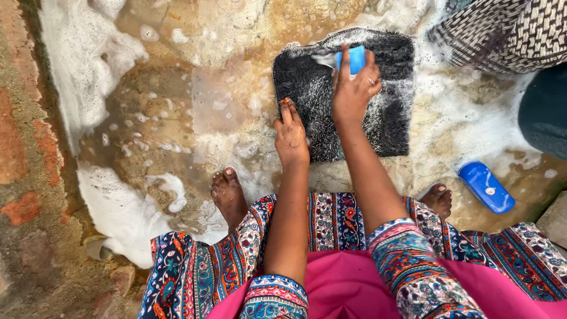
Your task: The person washes a dark floor mat and a patterned garment by hand on a concrete floor using a blue brush and soapy water from a bucket.
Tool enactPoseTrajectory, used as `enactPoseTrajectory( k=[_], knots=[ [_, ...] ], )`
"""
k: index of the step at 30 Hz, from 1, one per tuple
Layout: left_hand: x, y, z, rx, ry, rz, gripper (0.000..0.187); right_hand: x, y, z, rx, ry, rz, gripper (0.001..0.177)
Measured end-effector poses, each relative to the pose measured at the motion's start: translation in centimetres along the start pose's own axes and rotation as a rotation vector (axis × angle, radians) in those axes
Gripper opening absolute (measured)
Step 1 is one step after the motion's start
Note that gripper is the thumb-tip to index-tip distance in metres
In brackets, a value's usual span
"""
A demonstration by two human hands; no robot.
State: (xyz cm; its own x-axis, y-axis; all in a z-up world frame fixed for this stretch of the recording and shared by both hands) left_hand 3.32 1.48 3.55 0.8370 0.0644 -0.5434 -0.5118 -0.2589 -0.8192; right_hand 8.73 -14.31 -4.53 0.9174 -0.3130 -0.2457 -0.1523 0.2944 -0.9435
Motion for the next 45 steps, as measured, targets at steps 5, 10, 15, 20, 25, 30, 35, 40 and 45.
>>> enactPoseTrajectory(
  k=[5,10,15,20,25,30,35,40,45],
  knots=[
    [0.0,-0.2,0.2,0.056,0.021,0.007,0.100,1.7,-3.3,-4.8,-0.029,-0.118,0.172,0.042],
    [-0.3,0.0,0.3,0.032,0.055,0.001,0.097,1.5,-0.6,-2.2,0.355,0.324,-0.174,0.046],
    [0.9,2.4,0.7,0.187,0.079,-0.043,0.075,-2.5,0.0,3.9,0.194,-0.336,-0.016,0.052],
    [1.7,4.3,0.9,0.388,0.133,-0.055,0.047,2.1,-2.7,-2.8,0.142,0.210,-0.194,0.056],
    [4.7,2.7,0.1,0.335,0.227,-0.059,0.075,-1.7,-1.0,4.3,0.011,-0.125,-0.088,0.049],
    [4.9,1.9,0.0,0.290,0.173,0.121,0.089,1.9,-4.4,-1.9,0.456,0.255,0.166,0.048],
    [4.8,1.3,-0.5,0.356,0.176,0.084,0.101,2.3,0.6,-1.5,-0.037,0.124,-0.106,0.046],
    [3.6,-4.4,-2.5,0.324,0.125,0.363,0.114,-1.5,1.8,1.6,0.062,-0.320,0.022,0.017],
    [2.9,-5.6,-2.7,0.280,0.079,0.521,0.135,2.4,-1.3,-3.5,0.037,0.126,-0.179,0.046]
  ],
)
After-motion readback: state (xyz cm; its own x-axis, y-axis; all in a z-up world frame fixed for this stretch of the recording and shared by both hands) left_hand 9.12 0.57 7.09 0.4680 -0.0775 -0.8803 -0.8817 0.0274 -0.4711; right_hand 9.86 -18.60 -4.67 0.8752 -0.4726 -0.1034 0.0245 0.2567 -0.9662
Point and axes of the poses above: each hand's wrist, its own x-axis towards the middle knuckle, its own y-axis out of the palm, z = x × y, the point moved 2 cm from there along x, towards the middle knuckle, and after that the axes turned 4 degrees about z, right-handed, at the moved point
